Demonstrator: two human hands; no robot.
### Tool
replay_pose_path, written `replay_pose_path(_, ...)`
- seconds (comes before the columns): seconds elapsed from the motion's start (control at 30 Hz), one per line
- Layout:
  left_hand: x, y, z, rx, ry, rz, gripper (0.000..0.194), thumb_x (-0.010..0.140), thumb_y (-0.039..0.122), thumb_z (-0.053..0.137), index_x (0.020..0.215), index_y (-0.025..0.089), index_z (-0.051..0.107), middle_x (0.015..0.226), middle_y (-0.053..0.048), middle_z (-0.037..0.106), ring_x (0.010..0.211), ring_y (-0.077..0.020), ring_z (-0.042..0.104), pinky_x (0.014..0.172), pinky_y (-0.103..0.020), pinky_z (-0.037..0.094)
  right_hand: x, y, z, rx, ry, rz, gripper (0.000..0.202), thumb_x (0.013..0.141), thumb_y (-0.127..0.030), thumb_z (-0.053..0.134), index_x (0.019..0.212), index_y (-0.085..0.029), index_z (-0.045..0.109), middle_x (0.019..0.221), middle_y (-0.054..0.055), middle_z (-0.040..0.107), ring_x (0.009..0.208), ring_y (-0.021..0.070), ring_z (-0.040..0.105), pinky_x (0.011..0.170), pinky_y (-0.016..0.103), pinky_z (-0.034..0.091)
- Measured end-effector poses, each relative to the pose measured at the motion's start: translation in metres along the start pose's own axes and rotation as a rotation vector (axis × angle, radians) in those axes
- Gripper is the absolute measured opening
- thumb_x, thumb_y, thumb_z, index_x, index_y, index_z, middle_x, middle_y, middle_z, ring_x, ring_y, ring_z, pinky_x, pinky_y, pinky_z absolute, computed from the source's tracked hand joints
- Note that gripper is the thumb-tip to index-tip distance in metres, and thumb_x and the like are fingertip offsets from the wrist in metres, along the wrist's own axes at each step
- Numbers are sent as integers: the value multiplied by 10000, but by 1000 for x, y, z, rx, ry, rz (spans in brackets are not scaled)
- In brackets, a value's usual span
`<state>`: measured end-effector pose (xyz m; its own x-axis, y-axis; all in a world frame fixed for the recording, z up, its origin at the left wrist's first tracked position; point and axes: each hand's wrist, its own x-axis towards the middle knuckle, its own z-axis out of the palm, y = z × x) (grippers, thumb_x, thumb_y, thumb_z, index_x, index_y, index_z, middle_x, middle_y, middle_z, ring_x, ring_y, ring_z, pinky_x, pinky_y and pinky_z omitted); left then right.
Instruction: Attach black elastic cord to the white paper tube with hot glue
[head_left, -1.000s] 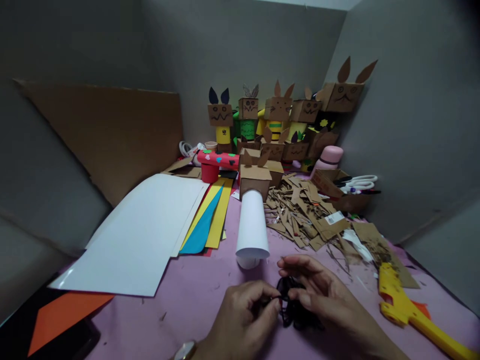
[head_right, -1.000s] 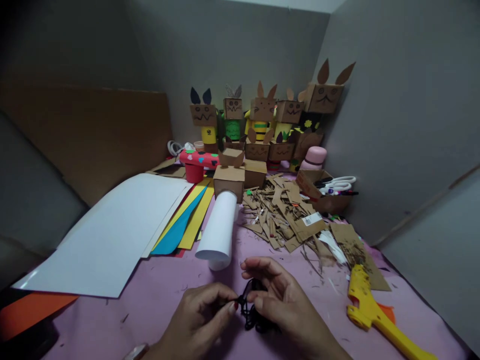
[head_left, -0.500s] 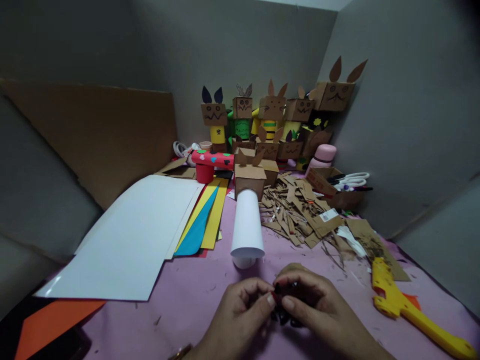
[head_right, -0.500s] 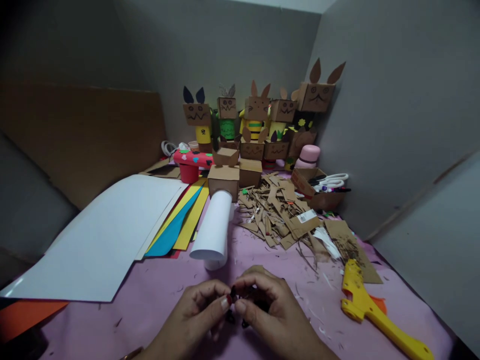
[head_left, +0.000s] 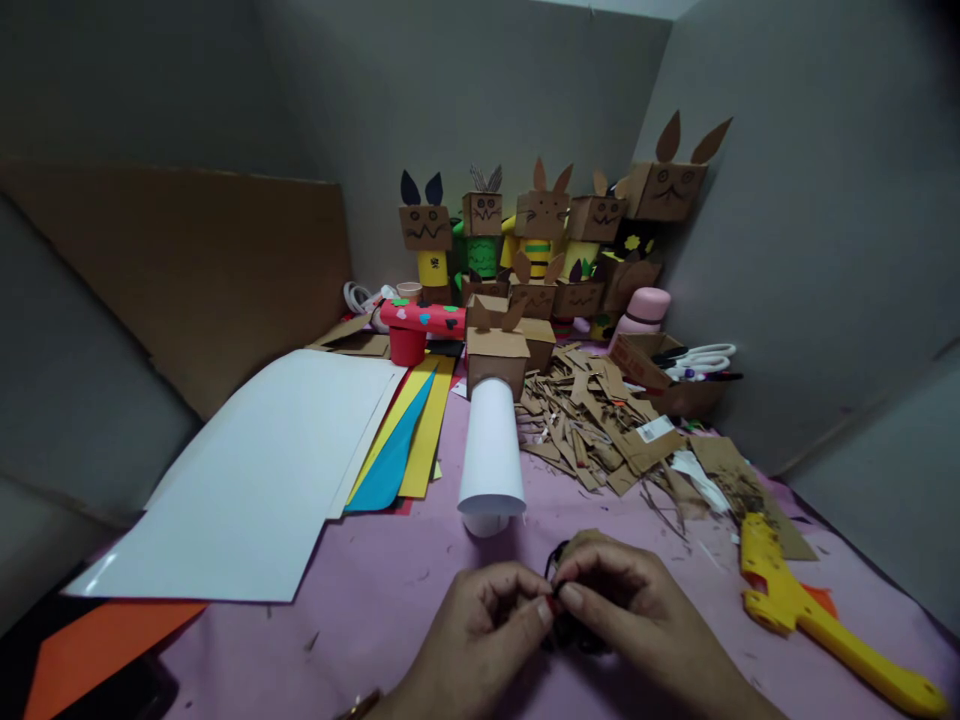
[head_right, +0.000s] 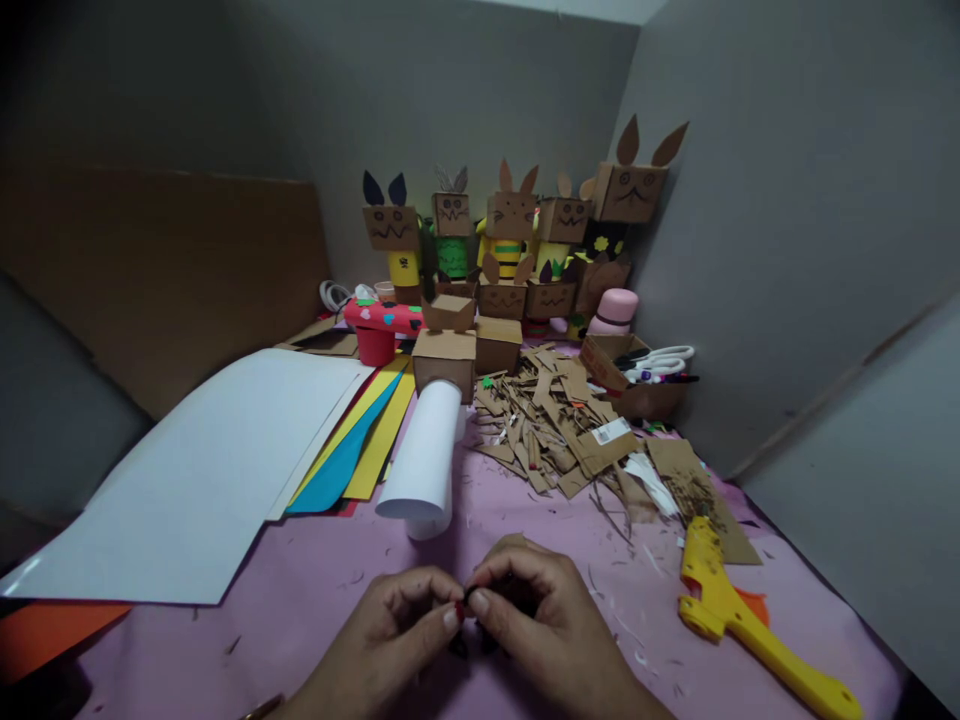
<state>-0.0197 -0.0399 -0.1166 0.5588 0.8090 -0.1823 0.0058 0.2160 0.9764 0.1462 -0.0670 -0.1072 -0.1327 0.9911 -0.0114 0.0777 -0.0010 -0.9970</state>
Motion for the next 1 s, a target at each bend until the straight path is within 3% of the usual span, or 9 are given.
replay_pose_path(0.2,0,2,1,57,18,28,237,724,361,647,718,124,649,626,-21,589,593,-133,494,594,-284,367,0,0,0,-18,21,-6,214,772,-375,634,733,-165,647,702,17,574,601,120,536,549,238,422)
replay_pose_path(0.47,-1,-3,0,223,111,117,206,803,309,592,765,133,692,602,-17,608,557,-117,488,531,-242,369,-2,4,-2,-261,30,-183,162,826,-254,577,816,-203,730,684,40,639,632,158,620,581,268,492)
replay_pose_path(0.53,-3,-2,1,372,118,180,198,840,261,548,799,143,702,644,-40,663,572,-121,535,541,-233,394,-5,10,-4,-345,23,-257,167,841,-228,561,874,-222,724,711,40,657,662,165,642,602,266,512)
replay_pose_path(0.63,-9,3,0,788,67,382,256,887,201,460,842,133,702,745,-88,724,644,-148,610,607,-257,419,-8,16,-7,-469,19,-376,175,834,-190,573,942,-249,698,763,27,678,722,160,662,637,236,536)
replay_pose_path(0.77,-15,9,-3,1253,53,599,286,897,189,415,794,127,674,634,-58,669,559,-150,549,542,-304,362,-9,17,-9,-633,61,-523,214,805,-161,609,983,-269,656,805,8,698,745,143,674,662,194,543)
replay_pose_path(1.0,-18,8,-4,1403,96,693,245,878,180,422,742,160,625,599,-6,607,513,-138,477,488,-317,306,-6,16,-8,-722,68,-689,173,798,-174,592,942,-260,634,739,12,712,666,157,693,595,195,560)
